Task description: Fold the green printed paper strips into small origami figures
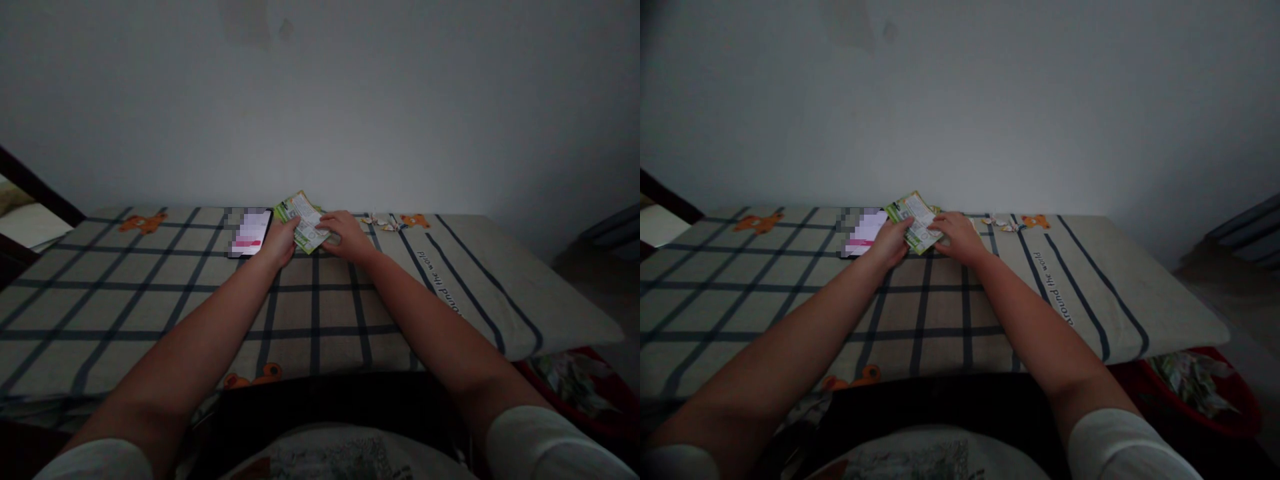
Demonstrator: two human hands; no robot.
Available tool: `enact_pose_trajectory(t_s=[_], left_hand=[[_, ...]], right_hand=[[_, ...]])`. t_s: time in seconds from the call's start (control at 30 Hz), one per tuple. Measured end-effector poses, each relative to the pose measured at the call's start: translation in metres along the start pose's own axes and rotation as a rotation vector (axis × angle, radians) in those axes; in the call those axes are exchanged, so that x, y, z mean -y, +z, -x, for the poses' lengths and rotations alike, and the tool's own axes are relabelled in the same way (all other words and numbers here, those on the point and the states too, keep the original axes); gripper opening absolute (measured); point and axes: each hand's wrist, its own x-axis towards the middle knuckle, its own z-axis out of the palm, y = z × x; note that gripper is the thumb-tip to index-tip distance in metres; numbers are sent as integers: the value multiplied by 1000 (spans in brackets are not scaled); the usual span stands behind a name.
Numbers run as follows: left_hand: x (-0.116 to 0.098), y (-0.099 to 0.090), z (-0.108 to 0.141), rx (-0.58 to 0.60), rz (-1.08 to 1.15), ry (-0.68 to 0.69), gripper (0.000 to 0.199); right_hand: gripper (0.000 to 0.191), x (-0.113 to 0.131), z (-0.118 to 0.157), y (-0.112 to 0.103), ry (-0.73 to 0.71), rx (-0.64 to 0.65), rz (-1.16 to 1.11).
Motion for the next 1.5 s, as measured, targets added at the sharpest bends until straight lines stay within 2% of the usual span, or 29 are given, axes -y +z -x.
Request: enact_pose_trajectory(t_s=[0.13, 0.27, 0.43, 0.57, 0.83, 1.0, 1.1, 1.23, 1.5], left_hand=[[3, 4, 5, 45, -4, 34, 30], [-1, 4, 7, 113, -26, 27, 33], [-2, 2, 11, 246, -91, 61, 49], [7, 0, 10, 315, -189, 93, 53], [10, -1, 7, 230, -175, 106, 52], [9, -1, 5, 221, -143, 122, 50], [12, -2, 3, 222, -152, 124, 49], [13, -3, 2, 216, -159, 136, 47], [14, 0, 3, 164, -149, 107, 42]], right_hand=[[28, 12, 0, -5, 11, 21, 37], [25, 9, -2, -3, 83, -4, -61], [33, -1, -1, 2, 315, -132, -344], [37, -1, -1, 3, 446, -193, -509], [35, -8, -4, 9, 522, -222, -659], [36, -18, -4, 13, 571, -267, -651], [37, -19, -3, 14, 598, -253, -708], [30, -18, -3, 13, 599, -192, -743], [15, -23, -9, 11, 568, -183, -756]])
